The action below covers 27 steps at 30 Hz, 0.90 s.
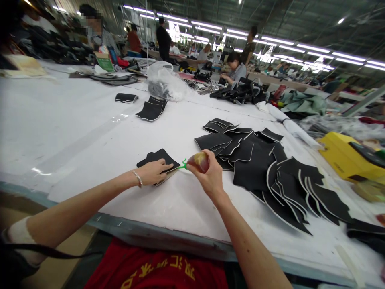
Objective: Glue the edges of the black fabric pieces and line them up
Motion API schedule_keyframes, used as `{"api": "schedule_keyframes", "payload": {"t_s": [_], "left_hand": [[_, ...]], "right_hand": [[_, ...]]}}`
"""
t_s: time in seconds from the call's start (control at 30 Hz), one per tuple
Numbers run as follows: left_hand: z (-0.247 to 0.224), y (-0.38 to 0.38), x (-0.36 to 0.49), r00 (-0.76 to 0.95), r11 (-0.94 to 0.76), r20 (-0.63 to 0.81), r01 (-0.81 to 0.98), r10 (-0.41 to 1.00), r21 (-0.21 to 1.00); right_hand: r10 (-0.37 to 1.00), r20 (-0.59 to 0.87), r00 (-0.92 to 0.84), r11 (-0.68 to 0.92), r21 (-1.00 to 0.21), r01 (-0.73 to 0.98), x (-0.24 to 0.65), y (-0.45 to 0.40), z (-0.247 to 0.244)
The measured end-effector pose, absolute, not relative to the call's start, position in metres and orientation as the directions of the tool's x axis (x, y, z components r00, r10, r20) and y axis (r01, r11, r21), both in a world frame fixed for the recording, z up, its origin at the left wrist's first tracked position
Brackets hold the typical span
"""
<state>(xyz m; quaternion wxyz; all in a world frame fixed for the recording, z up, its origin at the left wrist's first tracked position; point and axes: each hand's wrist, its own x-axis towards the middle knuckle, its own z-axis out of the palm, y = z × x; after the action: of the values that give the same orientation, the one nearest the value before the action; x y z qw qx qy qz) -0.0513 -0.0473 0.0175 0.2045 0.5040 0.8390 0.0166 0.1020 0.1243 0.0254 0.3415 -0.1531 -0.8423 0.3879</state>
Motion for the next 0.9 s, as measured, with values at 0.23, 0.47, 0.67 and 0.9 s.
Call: {"api": "schedule_keyframes", "payload": {"t_s": [0.23, 0.47, 0.67, 0.9], "left_hand": [[0.016, -0.050, -0.054, -0.378, 0.464, -0.323, 0.849, 0.868, 0.253], [0.019, -0.051, -0.053, -0.378, 0.459, -0.314, 0.853, 0.871, 0.247], [0.015, -0.053, -0.055, -0.379, 0.463, -0.319, 0.850, 0.869, 0.250], [0.011, -0.055, -0.056, -0.374, 0.458, -0.298, 0.837, 0.879, 0.300]], "right_hand": [[0.524, 0.357, -0.774, 0.533, -0.845, -0.029, 0.106, 0.117, 0.025], [0.536, 0.343, -0.771, 0.489, -0.871, -0.047, 0.106, 0.114, 0.018], [0.563, 0.318, -0.763, 0.444, -0.895, -0.045, 0.108, 0.107, 0.017], [0.522, 0.281, -0.806, 0.394, -0.917, -0.065, 0.113, 0.100, 0.012]]}}
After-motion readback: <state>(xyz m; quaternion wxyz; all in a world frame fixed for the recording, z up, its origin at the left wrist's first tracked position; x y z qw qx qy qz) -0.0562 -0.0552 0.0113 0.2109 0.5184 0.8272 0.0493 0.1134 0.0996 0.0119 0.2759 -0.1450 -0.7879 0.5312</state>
